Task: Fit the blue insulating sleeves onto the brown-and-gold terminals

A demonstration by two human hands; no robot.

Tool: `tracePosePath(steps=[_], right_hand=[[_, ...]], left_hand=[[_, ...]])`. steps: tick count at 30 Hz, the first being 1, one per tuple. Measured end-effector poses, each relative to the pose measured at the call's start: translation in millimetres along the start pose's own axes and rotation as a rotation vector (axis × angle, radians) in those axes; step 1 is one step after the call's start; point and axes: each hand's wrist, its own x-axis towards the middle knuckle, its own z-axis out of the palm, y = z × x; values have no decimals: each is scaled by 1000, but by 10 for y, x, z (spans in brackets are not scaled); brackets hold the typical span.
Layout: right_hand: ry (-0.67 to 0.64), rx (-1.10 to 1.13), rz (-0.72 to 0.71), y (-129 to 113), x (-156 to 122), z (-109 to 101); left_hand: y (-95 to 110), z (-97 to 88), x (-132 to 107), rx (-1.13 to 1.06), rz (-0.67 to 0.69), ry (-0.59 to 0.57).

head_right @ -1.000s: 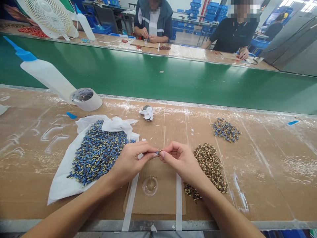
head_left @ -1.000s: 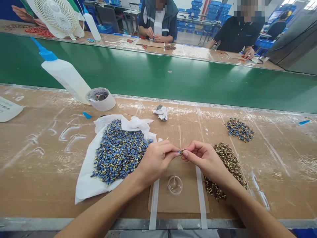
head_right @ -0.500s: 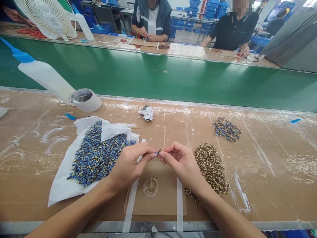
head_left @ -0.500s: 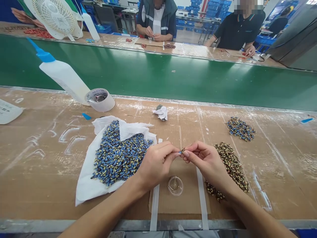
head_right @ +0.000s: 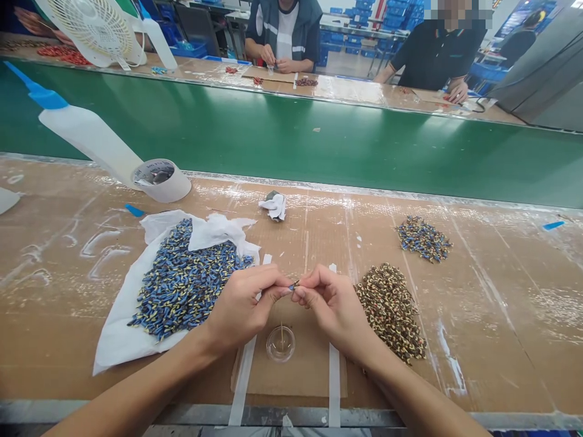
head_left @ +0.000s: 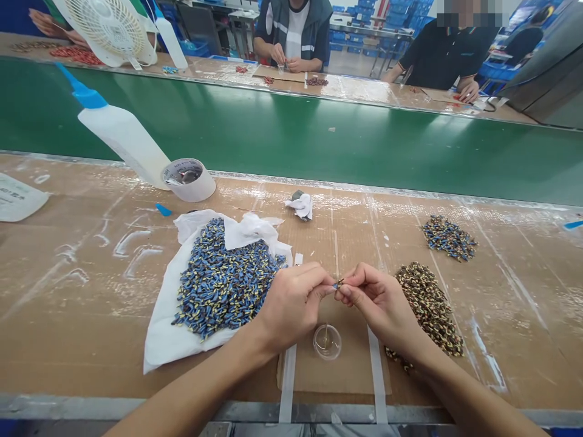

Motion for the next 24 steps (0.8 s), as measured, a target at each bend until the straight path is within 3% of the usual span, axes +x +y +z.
tracePosePath(steps=[12, 18, 24], right_hand=[[-2, -94, -18, 70, -4, 27], [0, -101, -63, 49, 21, -27], [46, -56, -31, 20, 58, -57]], left_hand=[[-40, 30, -26, 121, 17, -58], [-26, -52, 31, 88, 96, -64], [-72, -69, 57, 44, 62, -111]])
